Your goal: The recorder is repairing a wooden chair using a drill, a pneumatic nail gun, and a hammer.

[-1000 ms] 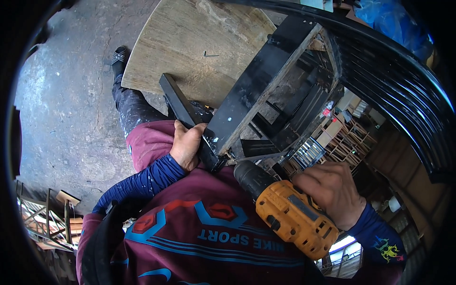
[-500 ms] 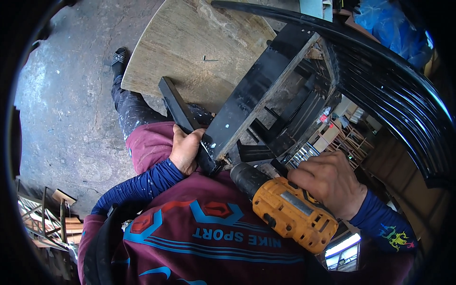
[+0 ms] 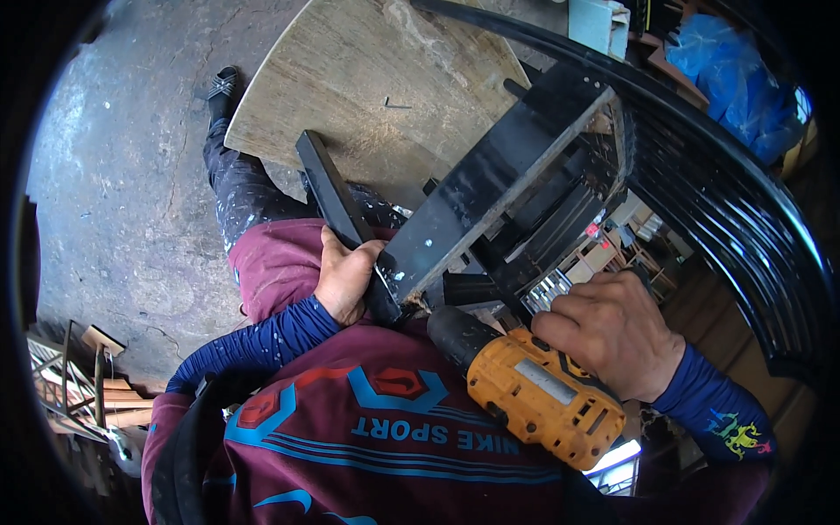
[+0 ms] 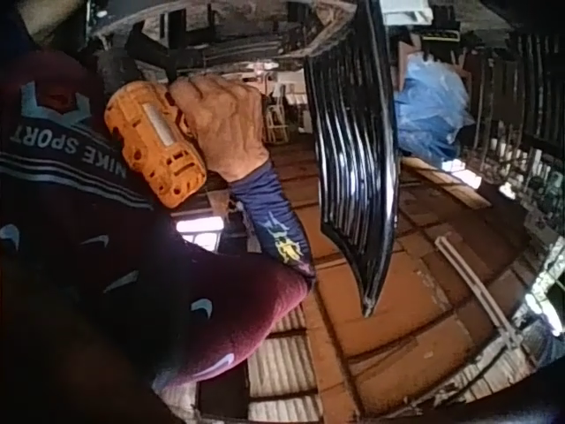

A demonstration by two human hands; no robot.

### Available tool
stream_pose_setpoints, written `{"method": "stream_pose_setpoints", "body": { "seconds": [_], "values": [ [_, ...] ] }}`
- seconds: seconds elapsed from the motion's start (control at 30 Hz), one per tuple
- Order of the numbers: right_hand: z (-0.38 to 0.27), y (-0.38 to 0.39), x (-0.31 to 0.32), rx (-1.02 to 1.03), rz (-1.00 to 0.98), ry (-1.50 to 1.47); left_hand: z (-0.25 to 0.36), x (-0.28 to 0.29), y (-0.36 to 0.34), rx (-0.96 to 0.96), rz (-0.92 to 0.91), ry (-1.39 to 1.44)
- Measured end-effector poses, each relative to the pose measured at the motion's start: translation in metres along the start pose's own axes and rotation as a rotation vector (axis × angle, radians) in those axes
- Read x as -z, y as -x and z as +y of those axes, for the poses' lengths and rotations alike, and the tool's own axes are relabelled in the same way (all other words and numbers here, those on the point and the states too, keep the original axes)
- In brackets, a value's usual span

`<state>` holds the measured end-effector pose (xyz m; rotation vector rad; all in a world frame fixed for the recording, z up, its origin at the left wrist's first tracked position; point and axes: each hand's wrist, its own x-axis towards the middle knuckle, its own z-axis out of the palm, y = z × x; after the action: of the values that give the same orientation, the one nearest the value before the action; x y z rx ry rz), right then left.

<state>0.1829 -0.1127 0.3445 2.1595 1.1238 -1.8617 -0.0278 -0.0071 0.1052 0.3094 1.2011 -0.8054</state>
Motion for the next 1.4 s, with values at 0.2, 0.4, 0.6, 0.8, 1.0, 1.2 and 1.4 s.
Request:
{"method": "stream_pose_setpoints", "body": {
  "seconds": [0.2,0.4,0.6,0.8,1.0,1.2,1.4],
  "values": [
    [0.006,-0.007,0.006,0.05,-0.032,0.081,-0.003,0.001,-0.003,-0.041,-0.006,-0.004],
    [0.011,-0.01,0.003,0.079,-0.032,0.098,-0.001,-0.001,-0.001,-0.021,0.037,-0.024],
    [0.015,-0.01,-0.002,0.083,-0.004,0.063,0.002,-0.003,0.004,-0.026,0.006,0.022],
    [0.02,-0.014,-0.004,0.093,-0.028,0.074,-0.001,0.0,0.002,-0.018,0.022,0.016],
    [0.016,-0.019,-0.012,0.043,-0.003,-0.012,-0.007,-0.002,-0.003,-0.063,0.022,0.006],
    [0.014,-0.033,-0.006,0.098,-0.065,0.036,-0.008,0.002,-0.005,-0.066,0.015,0.038],
    [0.014,-0.037,-0.009,0.057,-0.108,0.0,-0.009,0.004,-0.005,0.0,0.017,-0.021]
  ]
}}
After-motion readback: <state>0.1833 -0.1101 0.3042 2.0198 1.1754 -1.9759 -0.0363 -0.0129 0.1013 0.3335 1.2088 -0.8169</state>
